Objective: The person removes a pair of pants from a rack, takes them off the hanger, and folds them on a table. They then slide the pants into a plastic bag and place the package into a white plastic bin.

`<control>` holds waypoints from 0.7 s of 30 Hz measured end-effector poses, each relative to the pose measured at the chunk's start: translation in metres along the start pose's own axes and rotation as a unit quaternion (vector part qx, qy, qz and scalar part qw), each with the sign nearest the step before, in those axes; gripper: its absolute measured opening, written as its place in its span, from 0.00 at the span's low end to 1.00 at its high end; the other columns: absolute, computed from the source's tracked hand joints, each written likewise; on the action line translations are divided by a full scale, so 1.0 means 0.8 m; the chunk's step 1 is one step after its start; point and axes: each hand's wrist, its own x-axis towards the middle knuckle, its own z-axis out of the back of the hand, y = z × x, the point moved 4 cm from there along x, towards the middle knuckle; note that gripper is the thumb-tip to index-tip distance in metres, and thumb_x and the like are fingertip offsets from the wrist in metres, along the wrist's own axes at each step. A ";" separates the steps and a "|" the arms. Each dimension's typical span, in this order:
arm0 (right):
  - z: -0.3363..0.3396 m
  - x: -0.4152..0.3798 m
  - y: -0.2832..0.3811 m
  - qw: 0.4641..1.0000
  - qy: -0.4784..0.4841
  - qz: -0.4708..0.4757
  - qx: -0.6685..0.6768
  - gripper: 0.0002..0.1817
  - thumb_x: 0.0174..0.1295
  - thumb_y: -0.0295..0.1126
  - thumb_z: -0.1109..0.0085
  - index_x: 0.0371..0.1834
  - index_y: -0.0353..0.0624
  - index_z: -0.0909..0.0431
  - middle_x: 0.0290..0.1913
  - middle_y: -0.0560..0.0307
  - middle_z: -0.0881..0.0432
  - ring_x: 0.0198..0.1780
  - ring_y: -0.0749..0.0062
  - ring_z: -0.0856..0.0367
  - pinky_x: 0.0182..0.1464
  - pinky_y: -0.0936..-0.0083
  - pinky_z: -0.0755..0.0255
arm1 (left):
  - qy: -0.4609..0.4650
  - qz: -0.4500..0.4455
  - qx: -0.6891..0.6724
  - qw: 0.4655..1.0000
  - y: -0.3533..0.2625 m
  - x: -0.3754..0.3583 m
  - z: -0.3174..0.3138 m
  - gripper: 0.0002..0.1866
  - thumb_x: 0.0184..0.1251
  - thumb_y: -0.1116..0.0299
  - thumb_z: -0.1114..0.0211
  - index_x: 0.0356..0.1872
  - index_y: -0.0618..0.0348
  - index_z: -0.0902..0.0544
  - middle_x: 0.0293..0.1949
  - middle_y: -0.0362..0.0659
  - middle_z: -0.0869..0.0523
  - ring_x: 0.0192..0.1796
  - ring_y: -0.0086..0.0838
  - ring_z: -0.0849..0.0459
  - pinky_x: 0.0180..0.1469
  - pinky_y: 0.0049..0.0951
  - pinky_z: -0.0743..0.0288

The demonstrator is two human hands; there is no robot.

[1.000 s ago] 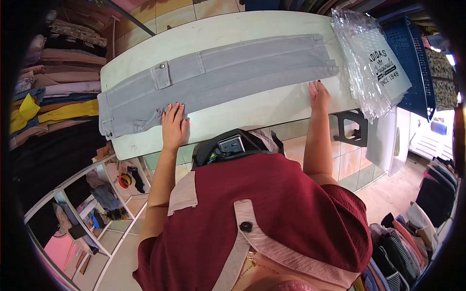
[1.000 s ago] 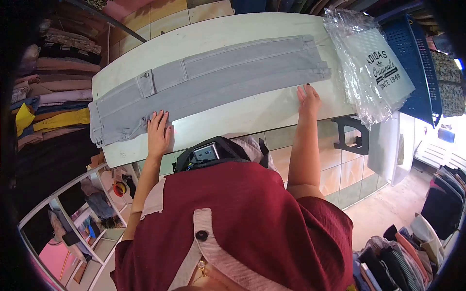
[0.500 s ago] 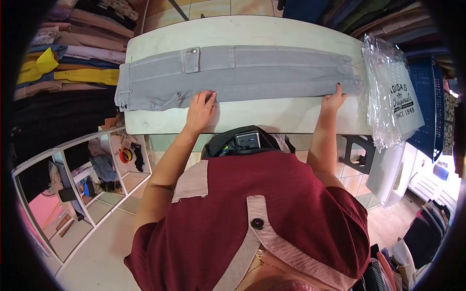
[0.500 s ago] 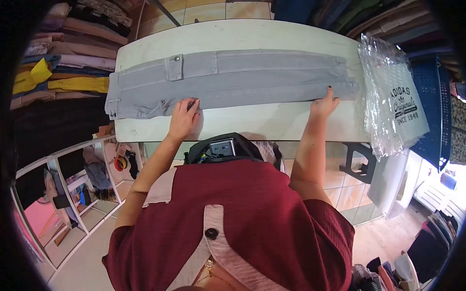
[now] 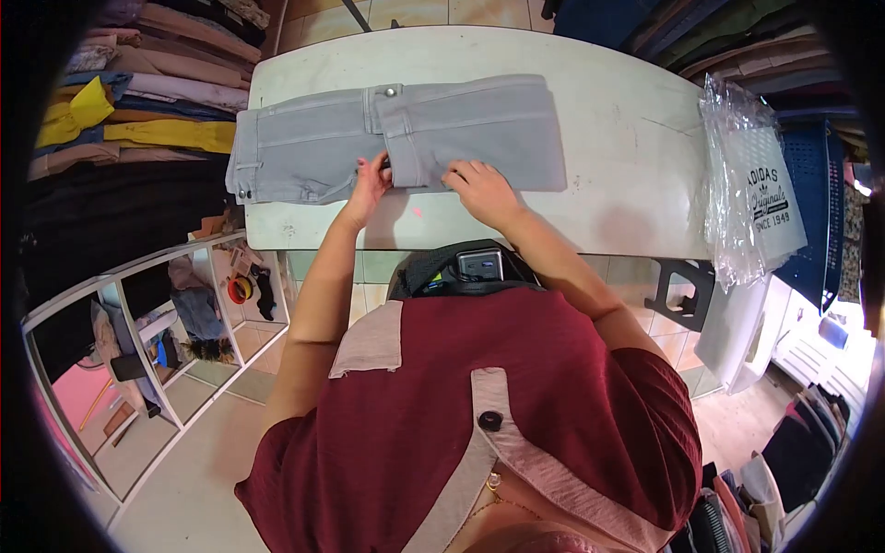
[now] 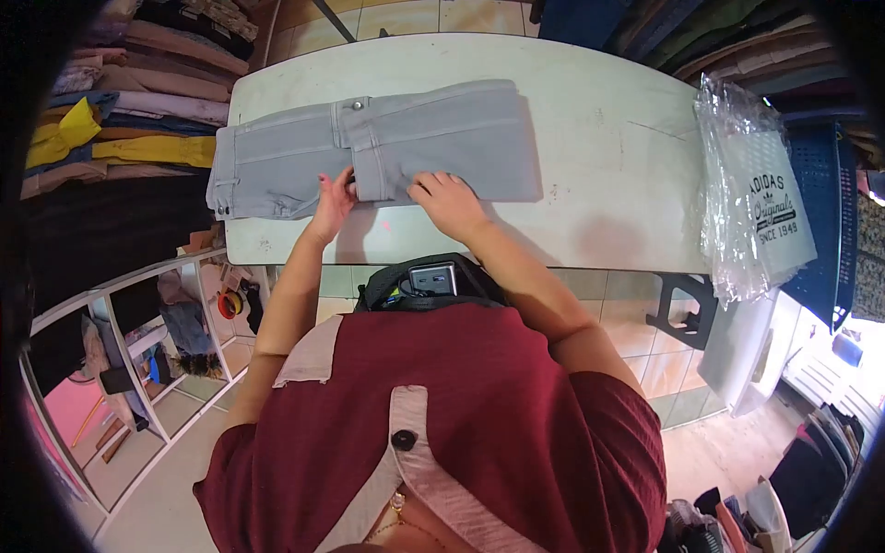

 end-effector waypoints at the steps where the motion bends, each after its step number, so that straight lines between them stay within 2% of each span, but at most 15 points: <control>1: -0.009 -0.008 0.003 0.998 0.051 0.009 0.042 0.19 0.44 0.30 0.38 0.43 0.45 0.25 0.47 0.56 0.24 0.50 0.56 0.26 0.50 0.62 0.32 | -0.043 -0.008 0.010 0.999 -0.001 0.002 -0.003 0.45 0.65 0.30 0.62 0.69 0.60 0.43 0.43 0.39 0.25 0.48 0.24 0.27 0.58 0.27 0.38; 2: 0.014 -0.004 0.008 0.998 0.054 0.002 0.043 0.19 0.44 0.30 0.38 0.43 0.45 0.25 0.47 0.56 0.24 0.50 0.56 0.26 0.50 0.62 0.32 | -0.040 -0.001 0.008 0.999 -0.003 0.004 -0.007 0.45 0.65 0.30 0.62 0.69 0.60 0.43 0.43 0.39 0.25 0.48 0.24 0.27 0.58 0.27 0.38; 4: 0.086 -0.010 -0.003 0.999 -0.031 -0.043 0.013 0.27 0.44 0.37 0.35 0.50 0.43 0.27 0.53 0.55 0.26 0.56 0.54 0.31 0.57 0.59 0.39 | -0.105 -0.011 0.152 0.983 -0.011 0.005 -0.010 0.41 0.65 0.41 0.46 0.66 0.64 0.41 0.44 0.41 0.23 0.46 0.24 0.25 0.53 0.25 0.33; 5: 0.099 -0.031 -0.026 0.994 -0.057 -0.090 -0.003 0.33 0.44 0.40 0.34 0.55 0.43 0.31 0.56 0.53 0.28 0.60 0.52 0.34 0.61 0.55 0.44 | -0.102 -0.008 0.150 0.983 -0.014 0.004 -0.021 0.41 0.65 0.41 0.46 0.66 0.64 0.41 0.44 0.41 0.23 0.46 0.24 0.25 0.53 0.25 0.33; 6: 0.108 -0.053 -0.048 0.987 -0.085 -0.134 -0.019 0.38 0.44 0.42 0.33 0.61 0.42 0.34 0.60 0.52 0.29 0.64 0.51 0.37 0.64 0.51 0.50 | -0.148 -0.012 0.190 0.971 -0.018 0.003 -0.033 0.38 0.63 0.47 0.41 0.64 0.66 0.38 0.45 0.42 0.22 0.45 0.25 0.24 0.50 0.25 0.32; 7: 0.109 -0.070 -0.057 0.987 -0.085 -0.135 -0.021 0.38 0.44 0.42 0.33 0.61 0.42 0.34 0.60 0.52 0.29 0.64 0.51 0.37 0.64 0.51 0.50 | -0.194 -0.017 0.230 0.954 -0.021 0.002 -0.040 0.36 0.61 0.53 0.36 0.62 0.67 0.36 0.45 0.44 0.21 0.44 0.26 0.24 0.48 0.26 0.30; 9: 0.098 -0.106 -0.080 0.955 -0.053 -0.269 -0.112 0.47 0.44 0.47 0.32 0.68 0.44 0.43 0.64 0.54 0.32 0.69 0.50 0.44 0.66 0.41 0.57 | -0.202 -0.010 0.203 0.958 -0.020 0.008 -0.045 0.33 0.59 0.57 0.35 0.60 0.68 0.34 0.45 0.45 0.20 0.44 0.26 0.23 0.47 0.26 0.30; 10: 0.087 -0.113 -0.084 0.954 -0.055 -0.271 -0.115 0.47 0.44 0.47 0.32 0.68 0.44 0.43 0.64 0.54 0.32 0.69 0.50 0.44 0.66 0.41 0.57 | -0.212 -0.003 0.175 0.961 -0.019 0.011 -0.047 0.31 0.58 0.61 0.33 0.58 0.69 0.32 0.45 0.46 0.19 0.44 0.27 0.22 0.47 0.26 0.29; 12: 0.067 -0.124 -0.097 0.936 -0.102 -0.330 -0.073 0.51 0.46 0.46 0.31 0.71 0.46 0.50 0.68 0.54 0.37 0.71 0.50 0.48 0.65 0.33 0.63 | -0.203 0.003 0.151 0.968 -0.022 0.008 -0.053 0.27 0.59 0.62 0.34 0.56 0.68 0.30 0.45 0.46 0.19 0.44 0.27 0.22 0.47 0.26 0.29; 13: 0.061 -0.123 -0.098 0.935 -0.104 -0.331 -0.072 0.51 0.46 0.46 0.31 0.71 0.46 0.50 0.68 0.54 0.37 0.71 0.50 0.48 0.65 0.33 0.63 | -0.198 0.008 0.127 0.972 -0.025 0.007 -0.054 0.24 0.60 0.64 0.36 0.54 0.67 0.29 0.45 0.46 0.19 0.45 0.27 0.22 0.47 0.26 0.29; 15: 0.045 -0.122 -0.105 0.918 -0.071 -0.380 -0.083 0.44 0.48 0.37 0.34 0.70 0.52 0.45 0.70 0.57 0.41 0.72 0.51 0.48 0.65 0.33 0.61 | -0.199 -0.033 0.101 0.974 -0.017 0.003 -0.046 0.22 0.61 0.66 0.37 0.54 0.66 0.29 0.44 0.46 0.19 0.44 0.27 0.22 0.46 0.26 0.29; 16: 0.048 -0.114 -0.099 0.919 -0.074 -0.378 -0.080 0.44 0.48 0.37 0.34 0.70 0.52 0.45 0.70 0.57 0.41 0.72 0.51 0.48 0.65 0.33 0.61 | -0.200 -0.072 0.073 0.974 -0.023 -0.002 -0.045 0.21 0.61 0.68 0.39 0.54 0.65 0.30 0.43 0.45 0.19 0.44 0.27 0.21 0.46 0.26 0.29; 18: 0.053 -0.094 -0.077 0.923 -0.013 -0.289 -0.252 0.37 0.50 0.25 0.43 0.68 0.60 0.39 0.71 0.59 0.42 0.72 0.52 0.47 0.65 0.34 0.56 | -0.223 -0.114 0.018 0.968 -0.027 -0.015 -0.045 0.21 0.62 0.69 0.39 0.55 0.64 0.31 0.42 0.44 0.19 0.43 0.26 0.22 0.45 0.25 0.28; 19: 0.048 -0.092 -0.076 0.925 -0.015 -0.288 -0.248 0.37 0.50 0.25 0.43 0.68 0.60 0.39 0.71 0.59 0.42 0.72 0.52 0.47 0.65 0.34 0.56 | -0.241 -0.151 -0.042 0.958 -0.031 -0.022 -0.043 0.21 0.62 0.69 0.40 0.55 0.63 0.32 0.41 0.43 0.19 0.42 0.25 0.22 0.44 0.25 0.28; 21: 0.042 -0.085 -0.072 0.947 -0.045 -0.198 -0.250 0.37 0.48 0.18 0.50 0.64 0.64 0.32 0.70 0.60 0.41 0.71 0.54 0.46 0.65 0.38 0.50 | -0.260 -0.166 -0.002 0.951 -0.015 -0.025 -0.021 0.23 0.61 0.69 0.40 0.56 0.62 0.33 0.41 0.44 0.20 0.42 0.25 0.22 0.43 0.26 0.27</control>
